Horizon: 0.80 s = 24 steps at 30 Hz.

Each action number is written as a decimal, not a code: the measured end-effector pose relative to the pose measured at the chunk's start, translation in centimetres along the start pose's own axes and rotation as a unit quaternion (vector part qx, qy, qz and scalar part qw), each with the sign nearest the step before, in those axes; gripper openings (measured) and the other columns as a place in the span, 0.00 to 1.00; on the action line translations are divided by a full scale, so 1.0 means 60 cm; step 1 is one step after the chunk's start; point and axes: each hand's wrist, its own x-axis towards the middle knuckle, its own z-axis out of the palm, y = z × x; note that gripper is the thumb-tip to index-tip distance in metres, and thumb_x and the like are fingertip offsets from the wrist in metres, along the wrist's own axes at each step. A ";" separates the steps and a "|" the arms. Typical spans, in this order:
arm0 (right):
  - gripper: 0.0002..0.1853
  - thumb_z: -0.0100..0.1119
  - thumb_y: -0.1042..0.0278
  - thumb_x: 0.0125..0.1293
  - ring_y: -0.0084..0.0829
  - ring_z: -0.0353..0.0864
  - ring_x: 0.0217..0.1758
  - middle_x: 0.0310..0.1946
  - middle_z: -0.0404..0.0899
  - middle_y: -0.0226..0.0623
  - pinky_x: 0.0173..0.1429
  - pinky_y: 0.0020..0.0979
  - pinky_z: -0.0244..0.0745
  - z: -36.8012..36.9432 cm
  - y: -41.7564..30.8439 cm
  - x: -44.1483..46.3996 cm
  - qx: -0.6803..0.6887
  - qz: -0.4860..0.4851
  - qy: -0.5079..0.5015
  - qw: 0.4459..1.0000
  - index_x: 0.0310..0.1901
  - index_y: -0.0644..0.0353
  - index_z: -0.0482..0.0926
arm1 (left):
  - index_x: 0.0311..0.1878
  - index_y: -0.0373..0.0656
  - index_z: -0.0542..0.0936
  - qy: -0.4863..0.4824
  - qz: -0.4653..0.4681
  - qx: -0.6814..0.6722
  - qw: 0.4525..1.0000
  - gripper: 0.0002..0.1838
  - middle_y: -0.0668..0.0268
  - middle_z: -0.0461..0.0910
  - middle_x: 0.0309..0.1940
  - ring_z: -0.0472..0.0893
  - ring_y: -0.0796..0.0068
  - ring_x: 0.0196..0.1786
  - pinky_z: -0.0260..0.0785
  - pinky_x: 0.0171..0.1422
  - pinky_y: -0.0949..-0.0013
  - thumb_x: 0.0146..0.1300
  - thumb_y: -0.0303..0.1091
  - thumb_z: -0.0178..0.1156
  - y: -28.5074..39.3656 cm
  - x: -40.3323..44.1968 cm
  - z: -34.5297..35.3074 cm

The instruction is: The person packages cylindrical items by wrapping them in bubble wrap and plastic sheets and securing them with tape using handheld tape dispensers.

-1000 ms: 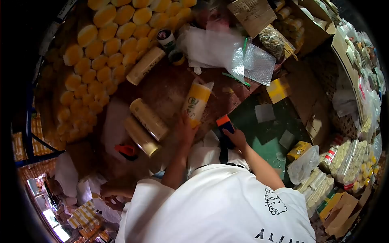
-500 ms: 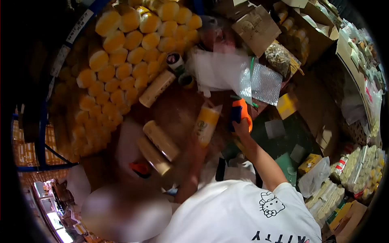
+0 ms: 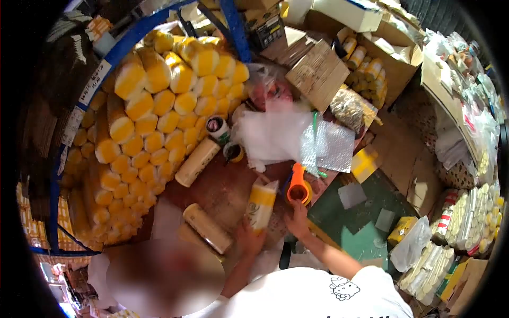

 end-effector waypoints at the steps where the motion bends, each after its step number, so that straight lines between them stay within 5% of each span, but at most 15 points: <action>1: 0.24 0.53 0.76 0.52 0.48 0.61 0.57 0.52 0.61 0.51 0.60 0.42 0.57 -0.031 -0.017 -0.005 0.054 0.012 -0.029 0.998 0.53 0.67 0.62 | 0.60 0.41 0.59 0.012 0.008 -0.005 1.000 0.37 0.50 0.64 0.53 0.64 0.47 0.55 0.57 0.58 0.52 0.49 0.44 0.61 0.012 0.001 -0.002; 2: 0.24 0.53 0.76 0.52 0.48 0.61 0.57 0.52 0.61 0.51 0.60 0.42 0.57 -0.062 -0.031 -0.002 0.053 0.001 -0.017 0.998 0.53 0.67 0.62 | 0.58 0.40 0.61 0.078 0.076 0.013 0.994 0.31 0.49 0.64 0.53 0.65 0.48 0.55 0.57 0.59 0.53 0.53 0.42 0.57 0.024 0.003 -0.002; 4: 0.24 0.54 0.71 0.55 0.37 0.58 0.62 0.57 0.59 0.46 0.65 0.36 0.52 -0.133 -0.065 -0.005 0.431 0.137 -0.144 0.880 0.54 0.65 0.62 | 0.57 0.39 0.64 0.158 0.155 0.027 0.975 0.25 0.49 0.65 0.53 0.65 0.48 0.55 0.57 0.59 0.54 0.57 0.39 0.53 0.078 0.007 -0.034; 5: 0.24 0.51 0.69 0.57 0.36 0.55 0.64 0.59 0.57 0.45 0.65 0.36 0.50 -0.194 -0.109 -0.005 0.485 0.066 -0.169 0.855 0.55 0.66 0.61 | 0.54 0.38 0.66 0.128 0.238 -0.200 0.942 0.21 0.49 0.65 0.52 0.66 0.48 0.54 0.57 0.59 0.54 0.59 0.37 0.50 0.135 -0.002 -0.091; 7: 0.25 0.47 0.65 0.61 0.36 0.51 0.66 0.62 0.53 0.45 0.66 0.36 0.49 -0.312 -0.192 -0.020 0.563 -0.128 -0.187 0.794 0.57 0.68 0.59 | 0.51 0.36 0.68 0.077 0.395 -0.523 0.751 0.18 0.48 0.66 0.52 0.68 0.49 0.54 0.58 0.59 0.54 0.62 0.36 0.43 0.254 -0.048 -0.212; 8: 0.26 0.46 0.62 0.62 0.38 0.50 0.67 0.62 0.52 0.46 0.67 0.37 0.48 -0.359 -0.223 -0.036 0.586 -0.245 -0.185 0.750 0.59 0.68 0.58 | 0.51 0.34 0.67 0.142 0.506 -0.477 0.704 0.18 0.48 0.67 0.52 0.67 0.49 0.55 0.60 0.58 0.55 0.62 0.36 0.44 0.283 -0.067 -0.258; 9: 0.29 0.46 0.57 0.62 0.40 0.50 0.67 0.63 0.51 0.47 0.66 0.39 0.47 -0.408 -0.257 -0.064 0.602 -0.309 -0.186 0.712 0.60 0.68 0.57 | 0.50 0.35 0.68 0.145 0.516 -0.627 0.565 0.18 0.49 0.67 0.52 0.69 0.51 0.54 0.62 0.57 0.58 0.61 0.38 0.46 0.325 -0.106 -0.279; 10: 0.32 0.46 0.53 0.62 0.42 0.49 0.67 0.63 0.50 0.47 0.66 0.41 0.46 -0.443 -0.277 -0.090 0.616 -0.371 -0.186 0.669 0.61 0.68 0.55 | 0.48 0.41 0.73 0.273 0.412 -0.746 0.446 0.17 0.54 0.68 0.53 0.70 0.57 0.53 0.61 0.57 0.56 0.59 0.40 0.51 0.355 -0.148 -0.288; 11: 0.32 0.46 0.52 0.62 0.42 0.50 0.67 0.63 0.51 0.48 0.66 0.42 0.46 -0.474 -0.295 -0.105 0.621 -0.429 -0.186 0.629 0.61 0.67 0.56 | 0.48 0.42 0.73 0.156 0.578 -0.716 0.358 0.17 0.54 0.68 0.53 0.70 0.57 0.53 0.60 0.58 0.56 0.60 0.41 0.51 0.362 -0.162 -0.312; 13: 0.32 0.46 0.51 0.61 0.43 0.51 0.66 0.62 0.52 0.48 0.66 0.43 0.45 -0.519 -0.310 -0.140 0.620 -0.502 -0.181 0.575 0.60 0.67 0.57 | 0.48 0.43 0.73 0.045 0.685 -0.679 0.259 0.17 0.54 0.68 0.53 0.70 0.58 0.54 0.59 0.59 0.56 0.60 0.41 0.50 0.401 -0.186 -0.399; 17: 0.33 0.47 0.48 0.59 0.44 0.54 0.64 0.61 0.55 0.49 0.66 0.45 0.43 -0.580 -0.307 -0.177 0.618 -0.567 -0.142 0.526 0.60 0.65 0.58 | 0.49 0.44 0.73 -0.066 0.736 -0.653 0.168 0.17 0.54 0.68 0.53 0.69 0.59 0.54 0.56 0.60 0.56 0.60 0.43 0.49 0.460 -0.220 -0.469; 24: 0.35 0.49 0.44 0.57 0.47 0.59 0.61 0.58 0.59 0.51 0.66 0.49 0.41 -0.617 -0.285 -0.214 0.625 -0.602 -0.093 0.489 0.59 0.63 0.62 | 0.50 0.47 0.73 -0.159 0.759 -0.617 0.135 0.18 0.55 0.68 0.53 0.69 0.62 0.55 0.51 0.63 0.56 0.61 0.45 0.47 0.510 -0.266 -0.510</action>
